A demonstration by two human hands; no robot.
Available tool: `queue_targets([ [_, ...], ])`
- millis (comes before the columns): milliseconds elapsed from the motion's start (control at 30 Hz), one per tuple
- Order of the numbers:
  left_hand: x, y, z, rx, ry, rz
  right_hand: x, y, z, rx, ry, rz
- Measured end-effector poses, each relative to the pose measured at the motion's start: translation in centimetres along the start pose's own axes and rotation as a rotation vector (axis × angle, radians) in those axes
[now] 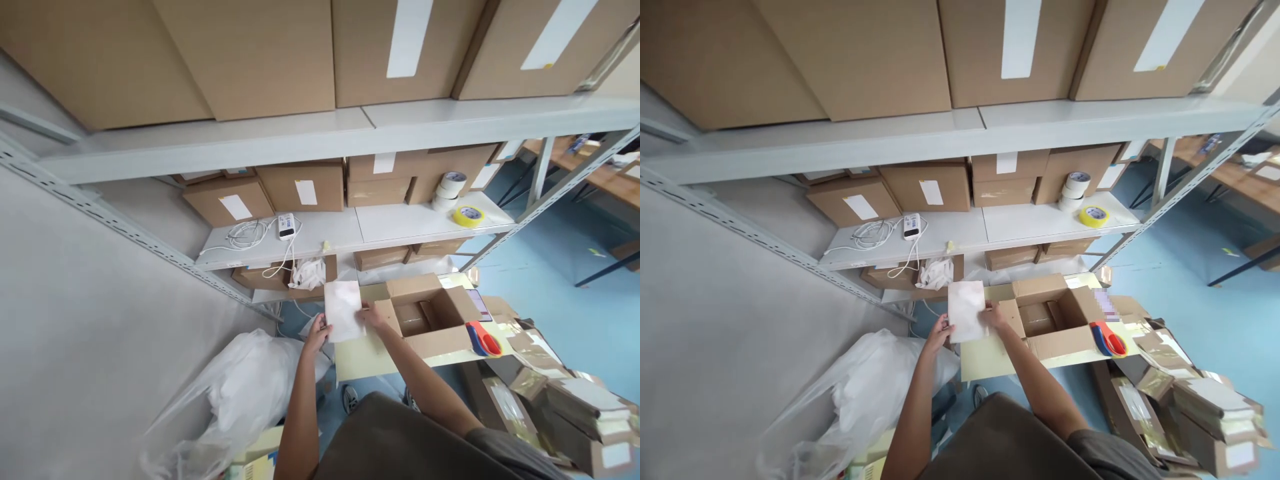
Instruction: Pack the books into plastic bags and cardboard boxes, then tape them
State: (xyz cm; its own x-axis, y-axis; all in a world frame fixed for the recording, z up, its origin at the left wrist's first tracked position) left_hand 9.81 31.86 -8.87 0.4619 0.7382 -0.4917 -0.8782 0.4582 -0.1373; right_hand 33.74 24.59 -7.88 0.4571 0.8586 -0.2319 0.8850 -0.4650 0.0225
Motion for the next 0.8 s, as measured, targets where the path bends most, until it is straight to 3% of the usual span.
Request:
queue_targets([
  [100,-1.0,-2.8,3.0,0.018,-0.072,-0.007,0.1,2.7,-2.6,0.094,0.011,-0.002],
  [200,-1.5,-7.0,5.2,0.028,-0.105,-0.018,0.0,6.5,-5.3,0.149,0.041,-0.057],
  [300,-1.2,-12.3,6.5,0.049,-0.092,-0.032,-0.4,11.8,-7.7,0.201,0.066,-0.108],
  [400,-0.3,-18.6,7.0,0.083,-0.064,-0.066,-1.1,18.4,-9.0,0.220,0.085,-0.083],
  [533,0.9,-26.9,6.5,0.104,-0.057,-0.104,-2.1,26.9,-8.9,0.236,0.090,-0.018],
  [633,1.0,-31.8,5.2,0.108,-0.042,-0.101,-2.1,32.0,-8.3,0.175,0.086,0.021],
  [733,0.4,-35.5,3.0,0.081,0.017,-0.089,-0.9,35.4,-8.7,-0.002,0.115,0.021],
  [800,-0.3,-37.6,1.5,0.012,0.042,-0.079,0.4,36.4,-9.5,-0.129,0.154,-0.006],
])
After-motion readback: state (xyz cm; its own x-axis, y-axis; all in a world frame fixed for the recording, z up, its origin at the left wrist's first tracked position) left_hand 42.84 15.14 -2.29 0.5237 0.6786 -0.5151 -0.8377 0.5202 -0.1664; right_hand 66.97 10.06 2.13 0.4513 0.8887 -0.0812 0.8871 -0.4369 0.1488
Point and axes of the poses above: each hand's wrist, its own x-axis towards the middle knuckle, its own y-axis out of the back of the hand, z = x × y, the point moved 8 cm from there along x, towards the middle knuckle, and after that the axes turned 6 degrees about y, right-handed, at the moved point
